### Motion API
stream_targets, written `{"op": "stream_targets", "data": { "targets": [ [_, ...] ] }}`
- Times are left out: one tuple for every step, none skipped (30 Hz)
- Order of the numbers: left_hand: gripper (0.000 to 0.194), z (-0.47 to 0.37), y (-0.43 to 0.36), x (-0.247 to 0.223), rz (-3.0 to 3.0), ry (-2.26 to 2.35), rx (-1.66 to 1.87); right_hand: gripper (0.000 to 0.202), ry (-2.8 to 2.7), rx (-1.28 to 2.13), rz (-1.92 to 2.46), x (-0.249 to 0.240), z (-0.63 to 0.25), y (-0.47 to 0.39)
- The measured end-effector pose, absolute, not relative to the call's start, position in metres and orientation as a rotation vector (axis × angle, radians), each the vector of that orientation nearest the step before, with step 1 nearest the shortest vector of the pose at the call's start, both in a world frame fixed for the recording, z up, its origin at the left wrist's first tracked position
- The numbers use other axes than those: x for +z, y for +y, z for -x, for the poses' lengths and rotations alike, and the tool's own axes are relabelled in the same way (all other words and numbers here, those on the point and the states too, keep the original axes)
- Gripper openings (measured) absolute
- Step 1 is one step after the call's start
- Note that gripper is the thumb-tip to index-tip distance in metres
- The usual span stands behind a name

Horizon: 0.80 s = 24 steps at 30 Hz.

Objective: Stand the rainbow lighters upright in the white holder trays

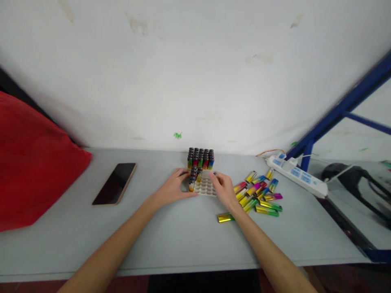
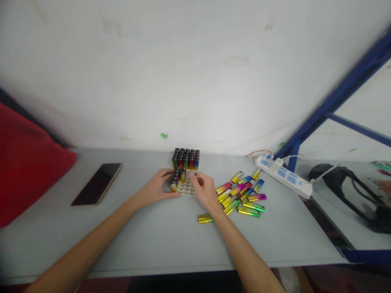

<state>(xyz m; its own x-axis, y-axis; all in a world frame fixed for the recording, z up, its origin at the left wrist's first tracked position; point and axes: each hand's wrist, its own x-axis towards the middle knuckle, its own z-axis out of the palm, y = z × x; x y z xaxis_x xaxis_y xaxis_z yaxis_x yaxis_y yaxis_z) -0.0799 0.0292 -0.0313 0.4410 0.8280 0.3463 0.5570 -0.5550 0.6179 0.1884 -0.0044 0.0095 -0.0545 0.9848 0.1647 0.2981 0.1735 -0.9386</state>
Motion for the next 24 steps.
{"op": "stream_targets", "data": {
  "targets": [
    [0.072,0.0799,0.0292,-0.0312,-2.281,1.172,0.880,0.068,-1.548,0.919,1.309,0.0087,-0.1883,-0.0053],
    [0.072,0.0799,0.0291,-0.0310,-2.280,1.174,0.874,0.065,-1.565,0.900,1.330,0.0081,-0.1882,-0.0058],
    [0.072,0.0798,0.0291,-0.0308,-2.278,1.176,0.872,0.062,-1.579,0.884,1.343,0.0077,-0.1880,-0.0060],
    [0.071,0.0798,0.0289,-0.0305,-2.277,1.176,0.872,0.059,-1.589,0.874,1.351,0.0073,-0.1877,-0.0060],
    [0.071,0.0798,0.0287,-0.0302,-2.277,1.175,0.873,0.056,-1.595,0.868,1.354,0.0069,-0.1874,-0.0059],
    [0.070,0.0799,0.0286,-0.0299,-2.277,1.173,0.873,0.054,-1.595,0.864,1.356,0.0067,-0.1871,-0.0058],
    [0.070,0.0800,0.0284,-0.0297,-2.279,1.170,0.869,0.051,-1.592,0.858,1.358,0.0068,-0.1869,-0.0058],
    [0.070,0.0803,0.0284,-0.0296,-2.280,1.169,0.863,0.050,-1.590,0.851,1.359,0.0071,-0.1867,-0.0059],
    [0.070,0.0805,0.0283,-0.0297,-2.282,1.168,0.857,0.049,-1.589,0.842,1.359,0.0077,-0.1866,-0.0062],
    [0.070,0.0808,0.0284,-0.0299,-2.283,1.168,0.854,0.049,-1.590,0.831,1.355,0.0087,-0.1866,-0.0066],
    [0.070,0.0810,0.0284,-0.0301,-2.285,1.169,0.855,0.050,-1.591,0.818,1.346,0.0100,-0.1867,-0.0071],
    [0.070,0.0812,0.0285,-0.0304,-2.288,1.170,0.857,0.052,-1.592,0.805,1.334,0.0115,-0.1868,-0.0078],
    [0.070,0.0814,0.0286,-0.0307,-2.291,1.171,0.859,0.054,-1.595,0.795,1.320,0.0130,-0.1869,-0.0084],
    [0.070,0.0815,0.0287,-0.0309,-2.295,1.171,0.861,0.056,-1.599,0.787,1.306,0.0143,-0.1871,-0.0089],
    [0.070,0.0815,0.0286,-0.0310,-2.298,1.173,0.863,0.058,-1.605,0.782,1.294,0.0153,-0.1873,-0.0094],
    [0.071,0.0815,0.0286,-0.0311,-2.301,1.175,0.865,0.059,-1.613,0.780,1.287,0.0158,-0.1876,-0.0096],
    [0.071,0.0814,0.0285,-0.0310,-2.304,1.177,0.866,0.060,-1.622,0.778,1.283,0.0158,-0.1879,-0.0097],
    [0.071,0.0814,0.0285,-0.0309,-2.307,1.178,0.868,0.060,-1.634,0.777,1.282,0.0151,-0.1883,-0.0095],
    [0.071,0.0813,0.0284,-0.0308,-2.310,1.179,0.869,0.058,-1.644,0.774,1.285,0.0140,-0.1886,-0.0092],
    [0.070,0.0813,0.0284,-0.0307,-2.311,1.179,0.869,0.056,-1.653,0.770,1.289,0.0126,-0.1889,-0.0089],
    [0.070,0.0813,0.0284,-0.0307,-2.312,1.179,0.866,0.053,-1.660,0.765,1.295,0.0110,-0.1892,-0.0086],
    [0.070,0.0814,0.0284,-0.0308,-2.311,1.177,0.863,0.050,-1.666,0.758,1.300,0.0095,-0.1895,-0.0083],
    [0.070,0.0815,0.0285,-0.0310,-2.309,1.175,0.863,0.046,-1.669,0.750,1.305,0.0083,-0.1896,-0.0083],
    [0.070,0.0817,0.0285,-0.0312,-2.307,1.172,0.863,0.044,-1.670,0.743,1.308,0.0076,-0.1897,-0.0084]
  ]
}}
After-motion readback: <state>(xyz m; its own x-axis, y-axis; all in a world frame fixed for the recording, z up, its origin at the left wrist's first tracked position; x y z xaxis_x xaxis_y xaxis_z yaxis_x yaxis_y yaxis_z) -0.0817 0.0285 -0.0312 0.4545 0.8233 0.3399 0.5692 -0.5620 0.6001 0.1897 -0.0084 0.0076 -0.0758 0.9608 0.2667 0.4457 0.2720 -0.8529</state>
